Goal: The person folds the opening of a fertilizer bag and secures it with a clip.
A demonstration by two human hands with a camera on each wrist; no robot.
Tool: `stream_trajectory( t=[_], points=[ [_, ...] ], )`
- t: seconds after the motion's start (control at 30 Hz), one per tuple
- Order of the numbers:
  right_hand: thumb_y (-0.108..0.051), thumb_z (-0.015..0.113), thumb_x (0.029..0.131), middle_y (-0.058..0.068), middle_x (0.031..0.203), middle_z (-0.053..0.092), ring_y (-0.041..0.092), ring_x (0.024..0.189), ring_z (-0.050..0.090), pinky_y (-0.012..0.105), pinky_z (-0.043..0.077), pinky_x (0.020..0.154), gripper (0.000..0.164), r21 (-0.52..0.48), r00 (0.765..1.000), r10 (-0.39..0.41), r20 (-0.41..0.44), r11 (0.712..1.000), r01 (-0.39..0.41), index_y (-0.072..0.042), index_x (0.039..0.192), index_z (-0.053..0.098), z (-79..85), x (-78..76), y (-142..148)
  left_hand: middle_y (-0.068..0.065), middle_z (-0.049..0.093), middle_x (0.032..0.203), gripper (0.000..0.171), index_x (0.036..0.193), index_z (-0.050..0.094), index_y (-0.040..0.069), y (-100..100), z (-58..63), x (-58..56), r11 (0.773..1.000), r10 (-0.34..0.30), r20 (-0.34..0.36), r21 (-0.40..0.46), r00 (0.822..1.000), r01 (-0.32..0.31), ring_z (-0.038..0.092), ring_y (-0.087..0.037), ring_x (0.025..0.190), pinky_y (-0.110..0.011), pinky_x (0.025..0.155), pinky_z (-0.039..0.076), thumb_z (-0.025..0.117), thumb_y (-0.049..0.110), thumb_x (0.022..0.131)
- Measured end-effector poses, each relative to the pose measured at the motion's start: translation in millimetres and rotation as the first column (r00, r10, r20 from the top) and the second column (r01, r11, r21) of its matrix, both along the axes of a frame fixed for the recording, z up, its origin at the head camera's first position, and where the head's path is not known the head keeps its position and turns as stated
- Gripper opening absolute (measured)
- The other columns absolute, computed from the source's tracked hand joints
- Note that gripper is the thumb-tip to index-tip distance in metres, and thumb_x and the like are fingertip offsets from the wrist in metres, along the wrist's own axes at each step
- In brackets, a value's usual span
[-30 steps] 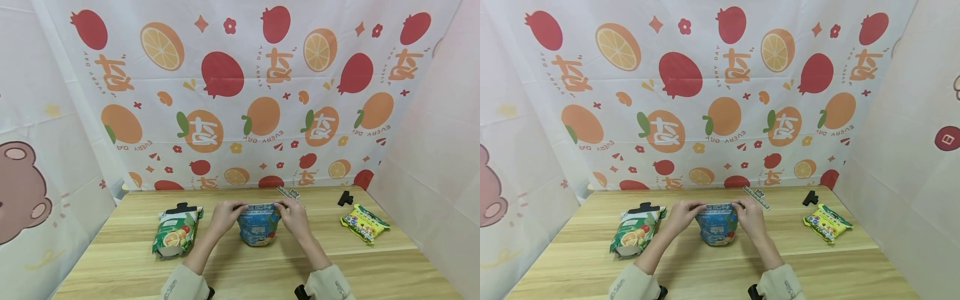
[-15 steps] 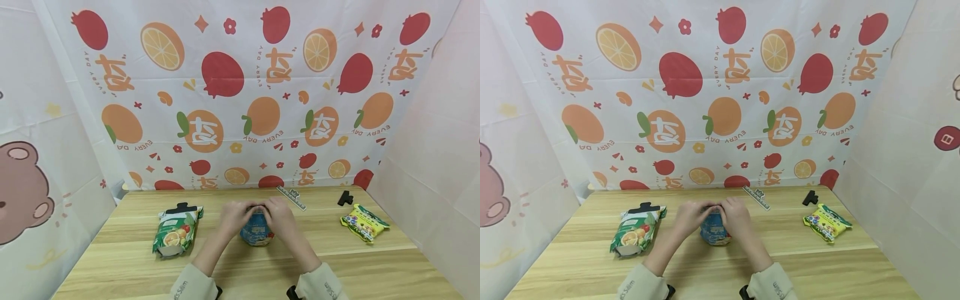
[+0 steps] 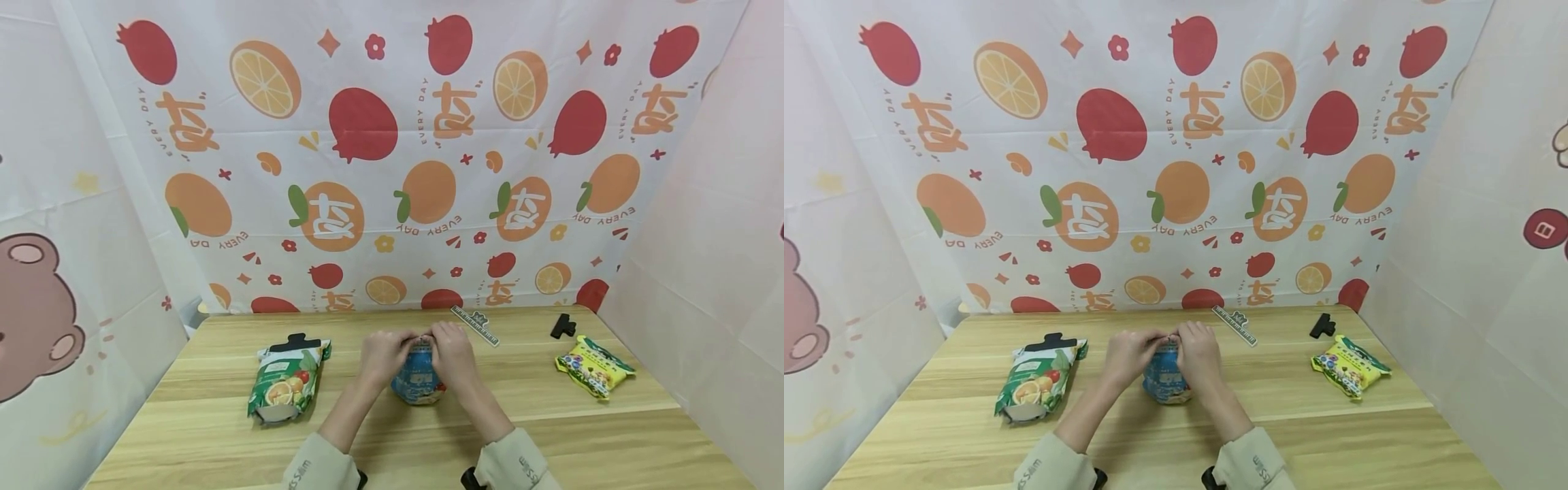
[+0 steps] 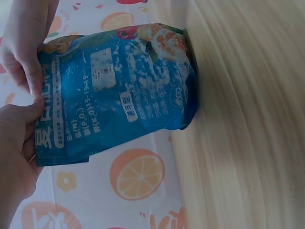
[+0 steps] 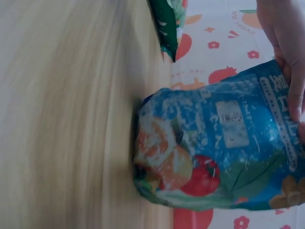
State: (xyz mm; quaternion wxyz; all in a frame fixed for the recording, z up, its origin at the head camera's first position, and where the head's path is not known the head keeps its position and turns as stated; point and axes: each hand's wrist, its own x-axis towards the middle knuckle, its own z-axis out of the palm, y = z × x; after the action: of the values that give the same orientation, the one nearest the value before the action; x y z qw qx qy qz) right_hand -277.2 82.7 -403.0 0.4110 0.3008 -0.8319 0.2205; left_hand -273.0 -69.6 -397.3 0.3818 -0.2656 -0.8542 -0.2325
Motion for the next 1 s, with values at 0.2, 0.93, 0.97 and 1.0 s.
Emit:
stream_trajectory(
  t=[0.2,0.93,0.97,1.0],
  points=[
    [-0.006,0.071,0.080,0.002,0.080,0.064,0.019,0.078,0.059,0.035,0.048,0.072,0.005,-0.028,0.996,0.081,0.024,0.996,-0.080,-0.007,0.083,0.068,0.5,0.3,16.2,0.003,0.069,0.076,0.010,0.085,0.074,0.012,-13.6,-2.4,-1.4,0.988,-0.123,0.182,0.112,0.976,0.104,0.063,-0.008,0.064,-0.020,0.054,0.048,0.071,0.021,0.081],
    [-0.008,0.068,0.081,-0.003,0.081,0.064,0.012,0.070,0.051,0.030,0.048,0.068,0.005,-0.336,0.939,0.147,0.311,0.941,-0.036,-0.007,0.086,0.069,-2.4,-1.7,34.0,-0.002,0.069,0.082,0.011,0.090,0.073,0.008,-39.7,-8.4,-4.4,0.834,-0.387,0.503,0.549,0.773,0.061,0.064,-0.013,0.080,-0.027,0.068,0.052,0.068,0.015,0.083],
    [-0.008,0.066,0.083,-0.001,0.083,0.064,0.012,0.069,0.050,0.027,0.046,0.061,0.007,-0.387,0.904,0.195,0.380,0.921,-0.037,-0.005,0.089,0.069,1.1,1.8,35.3,-0.003,0.069,0.084,0.013,0.092,0.073,0.007,-41.1,-8.9,-3.8,0.818,-0.412,0.518,0.573,0.750,0.053,0.063,-0.014,0.081,-0.028,0.071,0.051,0.067,0.016,0.084],
    [-0.010,0.065,0.085,0.001,0.087,0.063,0.013,0.071,0.050,0.026,0.043,0.057,0.010,-0.449,0.856,0.252,0.451,0.893,-0.026,-0.003,0.092,0.068,1.3,2.5,38.1,-0.004,0.069,0.086,0.015,0.094,0.072,0.006,-42.7,-9.7,-3.4,0.800,-0.436,0.532,0.598,0.726,0.042,0.063,-0.015,0.083,-0.030,0.073,0.051,0.067,0.017,0.084]
  ],
)
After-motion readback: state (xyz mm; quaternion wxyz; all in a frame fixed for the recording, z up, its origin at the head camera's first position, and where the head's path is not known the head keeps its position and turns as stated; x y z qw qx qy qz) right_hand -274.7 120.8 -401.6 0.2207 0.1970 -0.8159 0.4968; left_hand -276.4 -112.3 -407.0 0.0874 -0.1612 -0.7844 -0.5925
